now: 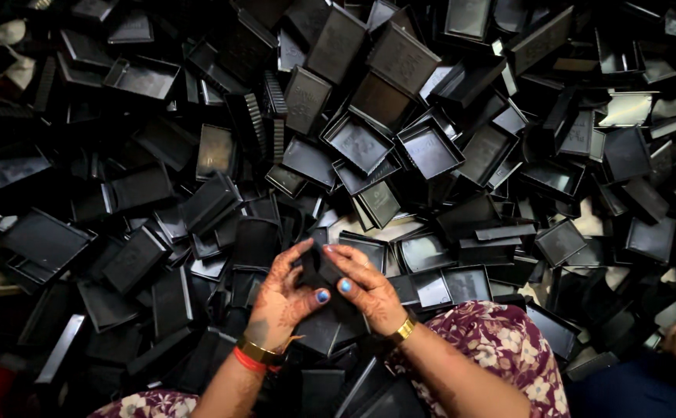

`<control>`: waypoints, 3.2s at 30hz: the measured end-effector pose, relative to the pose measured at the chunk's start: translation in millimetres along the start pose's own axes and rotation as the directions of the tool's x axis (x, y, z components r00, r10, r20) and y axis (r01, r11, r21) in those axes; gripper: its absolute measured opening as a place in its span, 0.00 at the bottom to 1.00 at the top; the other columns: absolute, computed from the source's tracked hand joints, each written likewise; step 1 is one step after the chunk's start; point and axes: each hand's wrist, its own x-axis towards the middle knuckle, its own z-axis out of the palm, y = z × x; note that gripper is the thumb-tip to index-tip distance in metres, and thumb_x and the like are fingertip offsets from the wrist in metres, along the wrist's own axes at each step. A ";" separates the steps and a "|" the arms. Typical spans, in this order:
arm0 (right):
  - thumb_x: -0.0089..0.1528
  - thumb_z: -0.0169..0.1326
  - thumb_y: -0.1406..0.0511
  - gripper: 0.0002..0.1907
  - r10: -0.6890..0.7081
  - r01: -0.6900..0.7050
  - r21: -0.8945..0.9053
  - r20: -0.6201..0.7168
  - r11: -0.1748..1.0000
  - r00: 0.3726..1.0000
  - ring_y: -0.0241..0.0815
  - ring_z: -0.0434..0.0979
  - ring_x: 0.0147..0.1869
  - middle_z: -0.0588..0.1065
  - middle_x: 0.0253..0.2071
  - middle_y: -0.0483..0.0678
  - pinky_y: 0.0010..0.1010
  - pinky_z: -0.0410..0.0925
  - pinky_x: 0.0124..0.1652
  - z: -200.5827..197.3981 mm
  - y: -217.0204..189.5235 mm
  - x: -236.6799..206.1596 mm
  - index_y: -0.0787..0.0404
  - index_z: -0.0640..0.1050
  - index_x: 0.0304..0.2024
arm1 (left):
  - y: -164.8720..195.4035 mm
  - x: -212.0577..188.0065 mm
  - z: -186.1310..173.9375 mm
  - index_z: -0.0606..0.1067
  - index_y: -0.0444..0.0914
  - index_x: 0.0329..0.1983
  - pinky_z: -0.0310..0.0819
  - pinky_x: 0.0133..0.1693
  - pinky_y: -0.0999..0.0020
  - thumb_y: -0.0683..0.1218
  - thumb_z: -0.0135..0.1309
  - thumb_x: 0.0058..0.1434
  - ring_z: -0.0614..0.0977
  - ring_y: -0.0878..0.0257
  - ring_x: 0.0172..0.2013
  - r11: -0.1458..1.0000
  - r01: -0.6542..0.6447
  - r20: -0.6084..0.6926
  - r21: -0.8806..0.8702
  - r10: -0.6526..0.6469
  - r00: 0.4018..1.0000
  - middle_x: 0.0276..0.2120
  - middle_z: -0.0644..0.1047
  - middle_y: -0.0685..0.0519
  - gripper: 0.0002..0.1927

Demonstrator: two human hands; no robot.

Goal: The person sits on the floor in front of a large pile of black plastic boxes, picks up boxes one at a time, opens and closes their lids, and tosses them back onto the pile while other workers handle boxes nearby.

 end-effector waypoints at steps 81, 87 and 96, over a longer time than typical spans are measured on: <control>0.55 0.56 0.66 0.10 0.208 0.140 -0.700 0.388 0.700 0.898 0.54 0.78 0.47 0.78 0.39 0.51 0.45 0.70 0.44 -26.1 -36.8 11.5 0.53 0.78 0.40 | 100.0 10.4 -85.2 0.73 0.46 0.65 0.56 0.65 0.32 0.50 0.62 0.57 0.78 0.57 0.56 -0.480 0.395 -0.036 0.783 0.600 0.800 0.49 0.81 0.53 0.30; 0.51 0.60 0.66 0.20 -0.187 0.005 -0.842 -0.113 0.539 0.976 0.58 0.73 0.55 0.74 0.46 0.55 0.45 0.70 0.52 -44.5 -46.2 18.0 0.59 0.73 0.46 | 56.3 -13.0 -61.8 0.62 0.41 0.72 0.63 0.53 0.42 0.62 0.60 0.51 0.68 0.50 0.64 -0.472 0.231 -0.137 0.851 0.225 0.965 0.68 0.65 0.44 0.47; 0.43 0.67 0.60 0.31 0.087 -0.029 -0.970 -0.009 0.241 0.996 0.61 0.70 0.61 0.72 0.57 0.57 0.52 0.65 0.53 -32.2 -27.9 4.3 0.50 0.74 0.49 | 18.3 20.0 -64.1 0.72 0.41 0.49 0.65 0.59 0.48 0.54 0.64 0.53 0.69 0.48 0.63 -0.404 0.195 -0.038 0.893 0.365 0.930 0.64 0.69 0.46 0.23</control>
